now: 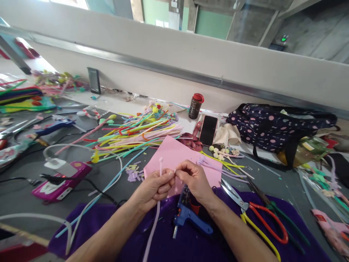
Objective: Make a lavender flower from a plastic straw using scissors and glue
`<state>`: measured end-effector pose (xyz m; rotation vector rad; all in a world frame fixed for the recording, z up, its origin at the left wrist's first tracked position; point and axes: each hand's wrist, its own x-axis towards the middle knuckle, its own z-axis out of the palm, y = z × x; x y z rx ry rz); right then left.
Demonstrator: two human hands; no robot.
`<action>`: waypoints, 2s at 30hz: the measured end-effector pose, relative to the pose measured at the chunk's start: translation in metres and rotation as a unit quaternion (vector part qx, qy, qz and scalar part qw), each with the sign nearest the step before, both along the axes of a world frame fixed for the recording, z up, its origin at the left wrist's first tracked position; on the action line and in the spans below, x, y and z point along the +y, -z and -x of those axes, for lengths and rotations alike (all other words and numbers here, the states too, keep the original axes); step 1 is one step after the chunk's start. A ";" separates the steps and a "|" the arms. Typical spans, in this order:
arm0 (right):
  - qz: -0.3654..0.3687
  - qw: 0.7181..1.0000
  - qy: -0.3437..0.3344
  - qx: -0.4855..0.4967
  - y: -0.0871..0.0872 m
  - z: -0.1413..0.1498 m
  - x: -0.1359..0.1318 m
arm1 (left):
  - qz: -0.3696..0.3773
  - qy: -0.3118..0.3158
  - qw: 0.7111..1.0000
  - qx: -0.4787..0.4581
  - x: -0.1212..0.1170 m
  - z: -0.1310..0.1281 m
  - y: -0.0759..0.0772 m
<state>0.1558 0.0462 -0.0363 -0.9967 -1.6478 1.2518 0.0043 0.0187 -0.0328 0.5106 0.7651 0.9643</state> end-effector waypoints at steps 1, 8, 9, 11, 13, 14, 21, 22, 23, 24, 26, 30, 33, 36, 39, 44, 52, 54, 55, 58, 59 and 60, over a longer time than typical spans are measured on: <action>-0.013 1.000 0.004 0.003 -0.001 0.001 -0.001 | 0.000 0.002 1.000 0.002 0.000 0.000 0.000; -0.121 0.992 0.018 -0.037 -0.006 0.001 -0.005 | -0.006 0.003 1.000 0.025 0.002 0.003 0.001; -0.138 0.989 0.022 -0.044 -0.006 0.000 -0.005 | -0.005 0.001 1.000 0.029 0.002 0.003 0.001; -0.175 0.982 0.022 -0.070 -0.006 -0.002 -0.006 | -0.004 0.000 0.999 0.034 0.002 0.003 0.001; -0.222 0.968 0.017 -0.111 -0.006 -0.004 -0.007 | -0.004 -0.004 0.999 0.036 0.003 0.003 0.001; -0.245 0.960 0.015 -0.133 -0.007 -0.005 -0.008 | -0.006 -0.005 0.999 0.038 0.003 0.003 0.001; -0.119 0.988 -0.017 -0.101 -0.015 -0.007 -0.003 | -0.016 -0.027 0.997 0.063 0.003 0.003 -0.001; -0.088 0.992 -0.026 -0.090 -0.016 -0.008 -0.001 | -0.021 -0.029 0.997 0.068 0.002 0.003 -0.001; -0.065 0.994 -0.034 -0.082 -0.015 -0.008 0.001 | -0.029 -0.031 0.996 0.073 0.002 0.002 0.000; -0.052 0.995 -0.041 -0.077 -0.014 -0.008 0.002 | -0.039 -0.034 0.995 0.080 0.002 0.002 0.000; -0.031 0.996 -0.048 -0.067 -0.012 -0.009 0.003 | -0.059 -0.039 0.993 0.099 0.000 0.000 0.000; 0.016 0.997 -0.058 -0.045 -0.011 -0.010 0.003 | -0.075 -0.048 0.987 0.130 -0.002 -0.002 -0.002; 0.057 0.995 -0.081 -0.028 -0.014 -0.011 0.002 | -0.075 -0.037 0.989 0.123 -0.001 0.000 -0.001; 0.096 0.990 -0.106 -0.008 -0.015 -0.012 0.003 | -0.059 -0.007 0.994 0.093 0.001 0.004 0.001; 0.126 0.985 -0.121 0.011 -0.012 -0.013 0.003 | -0.047 0.017 0.995 0.082 0.002 0.006 0.002; 0.156 0.977 -0.138 0.043 -0.004 -0.013 0.005 | -0.047 0.022 0.996 0.071 0.001 0.005 0.001; 0.160 0.972 -0.163 0.056 0.001 -0.016 0.008 | -0.034 0.035 0.997 0.056 0.000 0.003 0.001; 0.157 0.972 -0.165 0.055 0.002 -0.017 0.008 | -0.033 0.040 0.997 0.053 0.000 0.003 0.001; 0.153 0.973 -0.165 0.055 0.002 -0.017 0.008 | -0.034 0.044 0.997 0.053 0.000 0.003 0.002; 0.135 0.976 -0.164 0.050 0.000 -0.016 0.008 | -0.036 0.049 0.997 0.054 0.001 0.003 0.003; 0.127 0.977 -0.163 0.047 -0.001 -0.016 0.008 | -0.036 0.047 0.997 0.056 0.001 0.003 0.004; 0.119 0.979 -0.162 0.043 -0.002 -0.016 0.009 | -0.037 0.044 0.996 0.061 0.002 0.003 0.004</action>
